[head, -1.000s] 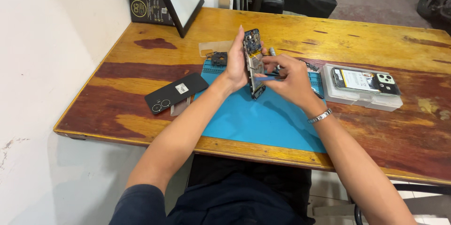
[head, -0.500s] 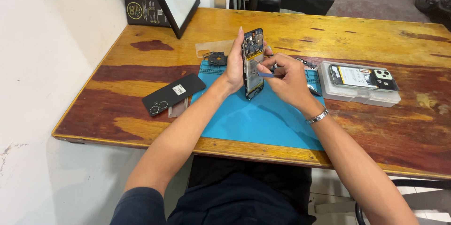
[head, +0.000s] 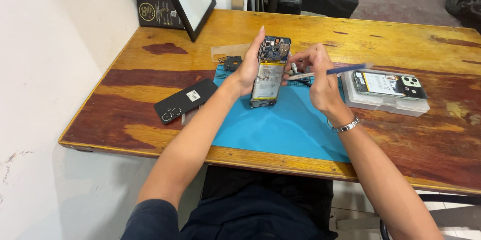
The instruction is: The person uses a prying tool and screwdriver to open a smartphone, remove the back cover, disconnect internal components, and extract the motherboard. The device is fully disassembled with parts placed on the workbench.
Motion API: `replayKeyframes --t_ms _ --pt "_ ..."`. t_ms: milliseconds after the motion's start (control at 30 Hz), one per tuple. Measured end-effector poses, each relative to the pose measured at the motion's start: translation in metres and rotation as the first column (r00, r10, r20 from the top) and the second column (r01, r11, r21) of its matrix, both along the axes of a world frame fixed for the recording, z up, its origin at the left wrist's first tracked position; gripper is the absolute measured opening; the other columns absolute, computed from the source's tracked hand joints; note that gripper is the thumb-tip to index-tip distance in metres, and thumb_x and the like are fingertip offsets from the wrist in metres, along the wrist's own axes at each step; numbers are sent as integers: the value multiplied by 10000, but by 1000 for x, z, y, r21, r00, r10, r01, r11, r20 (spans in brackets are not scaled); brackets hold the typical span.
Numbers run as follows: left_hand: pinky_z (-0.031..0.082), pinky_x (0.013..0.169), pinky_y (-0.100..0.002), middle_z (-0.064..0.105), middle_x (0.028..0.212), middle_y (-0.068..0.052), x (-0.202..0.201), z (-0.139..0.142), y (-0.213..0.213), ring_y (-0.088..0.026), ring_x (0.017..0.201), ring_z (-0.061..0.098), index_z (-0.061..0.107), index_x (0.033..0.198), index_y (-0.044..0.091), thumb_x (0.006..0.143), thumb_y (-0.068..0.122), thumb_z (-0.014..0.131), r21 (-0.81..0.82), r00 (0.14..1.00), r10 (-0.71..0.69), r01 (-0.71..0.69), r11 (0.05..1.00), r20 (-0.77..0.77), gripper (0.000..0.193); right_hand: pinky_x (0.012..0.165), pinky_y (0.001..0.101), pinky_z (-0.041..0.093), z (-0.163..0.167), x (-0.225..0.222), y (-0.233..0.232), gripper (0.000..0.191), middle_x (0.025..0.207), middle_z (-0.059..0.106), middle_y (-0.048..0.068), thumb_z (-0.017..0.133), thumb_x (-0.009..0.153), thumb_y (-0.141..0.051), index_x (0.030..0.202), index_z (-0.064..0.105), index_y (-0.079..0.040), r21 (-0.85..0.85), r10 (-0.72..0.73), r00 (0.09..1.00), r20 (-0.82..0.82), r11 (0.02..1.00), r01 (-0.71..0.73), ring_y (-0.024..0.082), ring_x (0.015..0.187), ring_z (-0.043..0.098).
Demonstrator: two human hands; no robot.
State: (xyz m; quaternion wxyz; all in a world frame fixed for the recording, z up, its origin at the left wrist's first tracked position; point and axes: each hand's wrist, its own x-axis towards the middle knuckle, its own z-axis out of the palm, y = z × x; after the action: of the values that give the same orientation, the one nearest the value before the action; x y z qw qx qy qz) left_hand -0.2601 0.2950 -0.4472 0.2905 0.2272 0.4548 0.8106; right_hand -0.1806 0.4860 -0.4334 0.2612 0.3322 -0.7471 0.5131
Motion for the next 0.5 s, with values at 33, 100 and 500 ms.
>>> replayKeyframes --t_ms 33,100,500 --pt "606 716 -431 700 866 -98 0 3 -4 -246 752 700 687 1069 67 868 853 309 -61 1000 -19 20 998 25 895 867 314 489 -2 -1 1 611 956 619 56 196 1176 -438 1056 607 -2 -52 62 997 52 997 -59 153 889 581" --pt "624 686 -445 708 844 -107 -1 9 -10 -254 701 708 700 1058 60 847 870 307 -143 997 -55 62 988 50 924 753 304 464 -6 -5 4 561 829 580 25 245 1175 -439 1005 579 -22 -177 130 968 213 980 -93 129 768 538" --pt "633 626 -460 700 819 -111 -8 5 -17 -252 651 702 709 1114 74 825 893 308 -257 995 -62 80 963 75 956 637 304 561 -6 -14 10 269 863 717 126 567 1061 -207 980 691 18 -280 293 825 483 944 -171 140 667 638"
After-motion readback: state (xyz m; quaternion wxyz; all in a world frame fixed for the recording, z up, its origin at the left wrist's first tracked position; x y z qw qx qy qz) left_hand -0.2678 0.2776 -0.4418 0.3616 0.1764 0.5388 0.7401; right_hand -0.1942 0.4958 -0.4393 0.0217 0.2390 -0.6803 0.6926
